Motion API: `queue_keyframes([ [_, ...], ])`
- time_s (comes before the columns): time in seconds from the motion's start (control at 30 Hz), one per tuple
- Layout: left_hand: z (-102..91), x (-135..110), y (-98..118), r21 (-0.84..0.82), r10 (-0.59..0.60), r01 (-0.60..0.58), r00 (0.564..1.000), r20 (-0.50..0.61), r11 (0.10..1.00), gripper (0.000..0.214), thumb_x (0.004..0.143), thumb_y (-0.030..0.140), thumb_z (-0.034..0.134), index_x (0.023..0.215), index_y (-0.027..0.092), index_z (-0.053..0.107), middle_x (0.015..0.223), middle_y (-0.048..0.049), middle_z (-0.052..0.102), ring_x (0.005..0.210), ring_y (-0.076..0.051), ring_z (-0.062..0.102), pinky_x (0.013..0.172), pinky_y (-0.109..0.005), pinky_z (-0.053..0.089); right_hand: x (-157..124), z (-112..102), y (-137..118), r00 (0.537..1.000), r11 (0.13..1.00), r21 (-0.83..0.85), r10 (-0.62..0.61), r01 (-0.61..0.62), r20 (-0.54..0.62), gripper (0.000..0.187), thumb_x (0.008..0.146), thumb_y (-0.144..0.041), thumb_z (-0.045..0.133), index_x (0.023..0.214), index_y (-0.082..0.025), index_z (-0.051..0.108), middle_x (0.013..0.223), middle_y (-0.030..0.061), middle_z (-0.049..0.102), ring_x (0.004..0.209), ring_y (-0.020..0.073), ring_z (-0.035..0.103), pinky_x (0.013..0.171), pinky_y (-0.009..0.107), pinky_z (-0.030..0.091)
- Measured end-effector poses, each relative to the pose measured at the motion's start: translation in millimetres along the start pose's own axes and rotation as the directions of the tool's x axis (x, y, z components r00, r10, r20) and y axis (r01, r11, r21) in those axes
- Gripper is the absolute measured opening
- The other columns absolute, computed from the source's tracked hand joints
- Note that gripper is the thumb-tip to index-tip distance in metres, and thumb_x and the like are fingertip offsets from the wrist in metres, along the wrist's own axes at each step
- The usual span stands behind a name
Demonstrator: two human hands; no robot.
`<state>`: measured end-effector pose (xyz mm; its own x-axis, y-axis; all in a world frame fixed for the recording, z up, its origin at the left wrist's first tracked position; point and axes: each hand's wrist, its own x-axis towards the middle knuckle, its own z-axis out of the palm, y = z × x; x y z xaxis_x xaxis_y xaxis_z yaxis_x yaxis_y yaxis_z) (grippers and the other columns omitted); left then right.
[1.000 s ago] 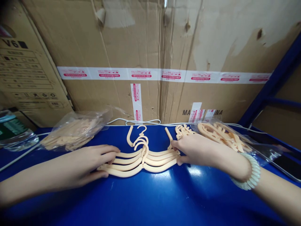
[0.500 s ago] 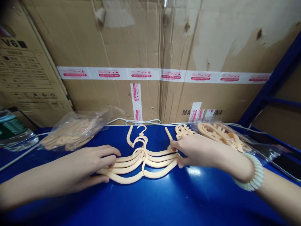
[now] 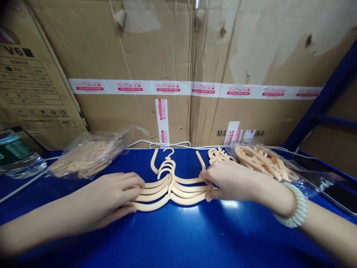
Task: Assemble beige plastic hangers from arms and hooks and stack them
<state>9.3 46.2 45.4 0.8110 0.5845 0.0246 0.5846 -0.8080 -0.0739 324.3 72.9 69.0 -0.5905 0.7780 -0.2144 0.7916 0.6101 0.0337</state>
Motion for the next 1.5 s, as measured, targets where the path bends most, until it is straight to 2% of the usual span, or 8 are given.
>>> queue_keyframes([
  [0.47, 0.6, 2, -2, 0.1, -0.036, 0.035, 0.999, 0.014, 0.994, 0.005, 0.086, 0.022, 0.056, 0.083, 0.018, 0.057, 0.097, -0.0068, 0.064, 0.087, -0.025, 0.06, 0.074, -0.04, 0.05, 1, 1, -6, 0.997, 0.988, -0.126, 0.082, -0.083, -0.016, 0.015, 0.074, -0.032, 0.074, 0.07, -0.02, 0.065, 0.066, 0.0019, 0.066, 0.059, 0.0203, 0.061, 0.051, 0.028, 0.028],
  [0.7, -4.2, 0, -1, 0.09, -0.026, 0.026, 1.0, -0.002, 0.996, 0.008, 0.082, 0.025, 0.062, 0.085, 0.02, 0.056, 0.097, -0.0057, 0.064, 0.086, -0.025, 0.06, 0.072, -0.037, 0.046, -1, 0, 3, 0.998, 0.997, -0.053, 0.055, -0.054, 0.011, 0.022, 0.068, -0.037, 0.078, 0.068, -0.021, 0.062, 0.061, -0.0012, 0.06, 0.055, 0.0168, 0.055, 0.048, 0.026, 0.024],
  [0.8, -6.8, -2, -3, 0.049, -0.015, 0.017, 0.999, -0.035, 0.999, 0.009, 0.084, 0.026, 0.061, 0.082, 0.02, 0.054, 0.093, -0.0042, 0.064, 0.081, -0.022, 0.059, 0.068, -0.033, 0.044, -6, -7, 7, 0.999, 1.0, -0.01, 0.0, -0.001, -0.05, 0.022, 0.074, -0.037, 0.073, 0.068, -0.021, 0.059, 0.062, -0.0015, 0.059, 0.053, 0.0149, 0.051, 0.05, 0.026, 0.026],
  [0.93, -9.6, -1, -12, 0.039, -0.052, 0.055, 0.995, -0.08, 0.998, 0.009, 0.09, 0.022, 0.051, 0.082, 0.019, 0.053, 0.083, -0.0034, 0.061, 0.074, -0.02, 0.057, 0.062, -0.03, 0.042, -6, -16, 8, 0.975, 0.996, 0.037, -0.07, 0.08, -0.212, 0.013, 0.087, -0.028, 0.059, 0.077, -0.02, 0.059, 0.071, 0.0003, 0.062, 0.059, 0.0149, 0.055, 0.055, 0.026, 0.035],
  [1.1, -12.2, 19, -31, 0.064, -0.098, 0.1, 0.994, -0.04, 0.993, 0.008, 0.088, 0.016, 0.054, 0.091, 0.018, 0.062, 0.094, -0.0046, 0.066, 0.085, -0.021, 0.063, 0.073, -0.031, 0.048, 31, -20, 12, 0.919, 0.985, 0.003, -0.162, 0.175, -0.359, 0.015, 0.089, -0.012, 0.053, 0.084, -0.019, 0.065, 0.087, 0.0032, 0.068, 0.077, 0.0168, 0.064, 0.067, 0.026, 0.045],
  [1.27, -11.6, 45, -49, 0.041, -0.089, 0.089, 0.996, -0.018, 0.995, 0.027, 0.079, 0.01, 0.063, 0.103, 0.022, 0.066, 0.112, -0.0044, 0.066, 0.095, -0.023, 0.066, 0.078, -0.03, 0.051, 96, -20, 11, 0.904, 0.965, -0.122, -0.259, 0.231, -0.341, 0.028, 0.084, -0.008, 0.059, 0.107, -0.02, 0.068, 0.109, 0.0071, 0.069, 0.099, 0.0235, 0.065, 0.075, 0.029, 0.047],
  [1.4, -3.2, 56, -60, -0.036, -0.01, 0.008, 0.999, -0.043, 0.999, 0.033, 0.077, 0.003, 0.06, 0.103, 0.023, 0.066, 0.109, -0.0034, 0.066, 0.098, -0.021, 0.065, 0.081, -0.028, 0.049, 137, -16, 5, 0.884, 0.938, -0.161, -0.343, 0.307, -0.318, 0.03, 0.083, -0.012, 0.063, 0.111, -0.022, 0.068, 0.106, 0.0085, 0.069, 0.097, 0.0243, 0.065, 0.074, 0.029, 0.045],
  [1.5, 4.6, 59, -63, -0.066, 0.018, -0.021, 0.999, -0.05, 0.998, 0.029, 0.079, 0.001, 0.055, 0.096, 0.021, 0.066, 0.101, -0.0016, 0.065, 0.09, -0.017, 0.065, 0.078, -0.024, 0.048, 155, -12, 5, 0.858, 0.918, -0.154, -0.397, 0.366, -0.327, 0.018, 0.085, -0.013, 0.06, 0.097, -0.019, 0.072, 0.101, 0.0093, 0.068, 0.091, 0.0224, 0.064, 0.07, 0.027, 0.043],
])
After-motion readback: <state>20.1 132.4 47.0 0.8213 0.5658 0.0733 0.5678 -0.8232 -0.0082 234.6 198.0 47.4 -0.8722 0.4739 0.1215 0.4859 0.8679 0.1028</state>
